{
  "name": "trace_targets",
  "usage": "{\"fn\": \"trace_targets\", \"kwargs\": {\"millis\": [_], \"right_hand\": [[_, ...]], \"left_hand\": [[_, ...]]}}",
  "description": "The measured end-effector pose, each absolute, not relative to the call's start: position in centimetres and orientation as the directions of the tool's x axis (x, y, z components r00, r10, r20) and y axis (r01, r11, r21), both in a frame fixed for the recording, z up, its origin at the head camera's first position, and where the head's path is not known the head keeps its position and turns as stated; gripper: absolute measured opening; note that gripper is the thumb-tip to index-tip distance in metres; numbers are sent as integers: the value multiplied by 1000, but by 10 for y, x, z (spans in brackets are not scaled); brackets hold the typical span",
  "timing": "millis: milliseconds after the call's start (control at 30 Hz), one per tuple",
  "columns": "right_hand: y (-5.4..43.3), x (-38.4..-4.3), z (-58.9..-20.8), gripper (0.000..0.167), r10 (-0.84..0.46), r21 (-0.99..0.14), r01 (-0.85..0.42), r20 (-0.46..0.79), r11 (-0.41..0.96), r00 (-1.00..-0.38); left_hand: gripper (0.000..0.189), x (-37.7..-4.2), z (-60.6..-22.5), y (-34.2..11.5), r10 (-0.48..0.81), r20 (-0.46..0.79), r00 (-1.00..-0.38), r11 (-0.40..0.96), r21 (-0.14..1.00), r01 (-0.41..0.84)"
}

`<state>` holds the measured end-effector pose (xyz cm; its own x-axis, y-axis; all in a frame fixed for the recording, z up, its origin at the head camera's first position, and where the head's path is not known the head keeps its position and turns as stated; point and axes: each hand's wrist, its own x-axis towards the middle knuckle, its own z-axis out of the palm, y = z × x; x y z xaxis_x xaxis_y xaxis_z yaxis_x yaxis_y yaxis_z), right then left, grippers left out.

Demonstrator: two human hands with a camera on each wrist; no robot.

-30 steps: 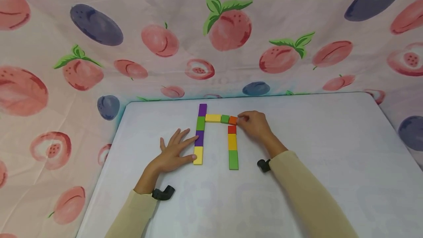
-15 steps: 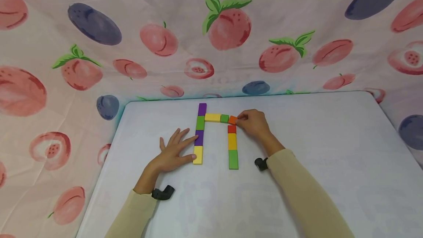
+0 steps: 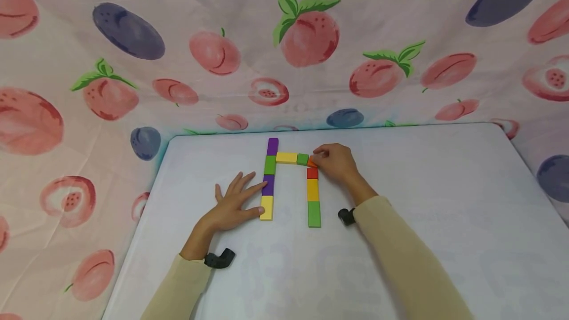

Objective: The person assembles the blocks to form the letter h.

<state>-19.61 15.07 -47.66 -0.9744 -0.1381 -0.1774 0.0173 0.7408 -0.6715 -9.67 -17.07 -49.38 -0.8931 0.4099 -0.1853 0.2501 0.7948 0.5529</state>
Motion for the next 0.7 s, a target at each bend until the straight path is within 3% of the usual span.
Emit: {"fn": "trace_targets", "kwargs": {"millis": [700], "right_hand": [[133,-204,-478,28,-106,-636,47,-201,770,-974]], "left_hand": [[70,-98,-495,-171,403,-197,-894,806,539,244]]}}
